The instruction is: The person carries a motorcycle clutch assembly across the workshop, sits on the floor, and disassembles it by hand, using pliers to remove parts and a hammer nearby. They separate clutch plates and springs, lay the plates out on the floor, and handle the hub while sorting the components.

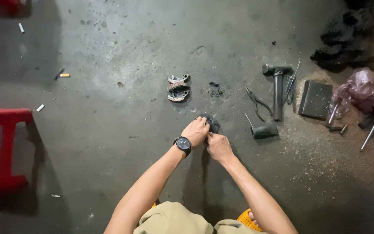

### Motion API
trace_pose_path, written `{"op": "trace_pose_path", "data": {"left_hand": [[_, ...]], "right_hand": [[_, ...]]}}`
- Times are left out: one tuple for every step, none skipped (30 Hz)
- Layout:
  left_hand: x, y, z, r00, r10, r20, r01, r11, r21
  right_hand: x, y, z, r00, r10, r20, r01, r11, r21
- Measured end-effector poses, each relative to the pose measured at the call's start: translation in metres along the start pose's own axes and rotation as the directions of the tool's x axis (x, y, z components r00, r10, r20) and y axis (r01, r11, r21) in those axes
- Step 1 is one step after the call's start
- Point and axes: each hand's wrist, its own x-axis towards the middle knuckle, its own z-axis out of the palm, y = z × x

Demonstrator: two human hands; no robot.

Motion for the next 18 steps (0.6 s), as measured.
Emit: {"op": "trace_pose_path", "data": {"left_hand": [[-0.002,-0.002,0.002,1.0,0.0,0.005,0.0,1.0,-0.002],[0.001,-0.004,0.002,1.0,0.021,-0.002,-0.021,1.0,-0.006],[0.004,-0.006,0.001,0.999,0.042,-0.008,-0.043,0.999,-0.009],[0.003,-0.004,0.0,0.999,0.052,-0.014,-0.052,0.999,-0.009],[0.0,-0.001,-0.003,0.999,0.031,-0.025,-0.032,0.999,-0.014],[0.004,-0.002,-0.007,0.999,0.013,-0.048,-0.013,1.0,-0.011],[0.003,-0.001,-0.005,0.997,0.025,-0.067,-0.025,1.0,-0.003],[0.003,-0.001,-0.003,0.998,0.005,-0.058,-0.007,1.0,-0.026],[0.002,0.0,0.0,0.999,-0.014,-0.048,0.012,0.999,-0.048],[0.004,0.002,-0.004,0.998,0.001,-0.068,-0.004,0.999,-0.038],[0.005,0.004,-0.008,0.998,0.019,-0.058,-0.019,1.0,0.001],[0.005,0.005,-0.011,0.998,0.036,-0.044,-0.035,0.999,0.039],[0.006,0.006,-0.011,0.997,0.053,-0.059,-0.05,0.998,0.047],[0.005,0.007,-0.012,0.997,0.062,-0.04,-0.058,0.995,0.08],[0.005,0.009,-0.012,0.997,0.069,-0.022,-0.066,0.991,0.113],[0.006,0.009,-0.012,0.996,0.08,-0.031,-0.075,0.99,0.121],[0.008,0.01,-0.013,0.996,0.084,0.015,-0.085,0.991,0.106],[0.011,0.009,-0.015,0.994,0.085,0.062,-0.091,0.992,0.093]], "right_hand": [[-0.001,-0.003,0.001,1.0,0.004,0.002,-0.004,1.0,0.003],[0.003,-0.003,-0.001,1.0,0.004,0.007,-0.004,1.0,-0.009],[0.005,-0.004,-0.004,1.0,0.004,0.012,-0.004,1.0,-0.021],[0.001,-0.005,0.001,1.0,0.007,0.004,-0.007,1.0,-0.03],[-0.004,-0.007,0.005,0.998,0.034,-0.053,-0.034,0.999,0.005],[-0.002,-0.005,0.007,0.992,0.051,-0.118,-0.047,0.998,0.034],[-0.005,-0.005,0.006,0.99,0.042,-0.134,-0.04,0.999,0.019],[-0.007,-0.005,0.005,0.992,0.059,-0.111,-0.059,0.998,0.005],[-0.009,-0.004,0.004,0.993,0.077,-0.089,-0.078,0.997,-0.009],[-0.009,-0.008,-0.004,0.992,0.068,-0.109,-0.071,0.997,-0.023],[-0.009,-0.012,-0.011,0.983,0.106,-0.149,-0.102,0.994,0.035],[-0.011,-0.017,-0.018,0.971,0.148,-0.186,-0.132,0.986,0.097],[-0.01,-0.021,-0.028,0.968,0.143,-0.206,-0.127,0.988,0.086],[-0.011,-0.026,-0.038,0.928,0.289,-0.233,-0.254,0.952,0.171],[-0.012,-0.031,-0.049,0.868,0.43,-0.247,-0.368,0.893,0.261],[-0.016,-0.025,-0.045,0.867,0.425,-0.262,-0.361,0.896,0.259],[-0.019,-0.019,-0.042,0.916,0.318,-0.246,-0.28,0.943,0.179],[-0.019,-0.012,-0.039,0.954,0.207,-0.218,-0.189,0.977,0.101]]}}
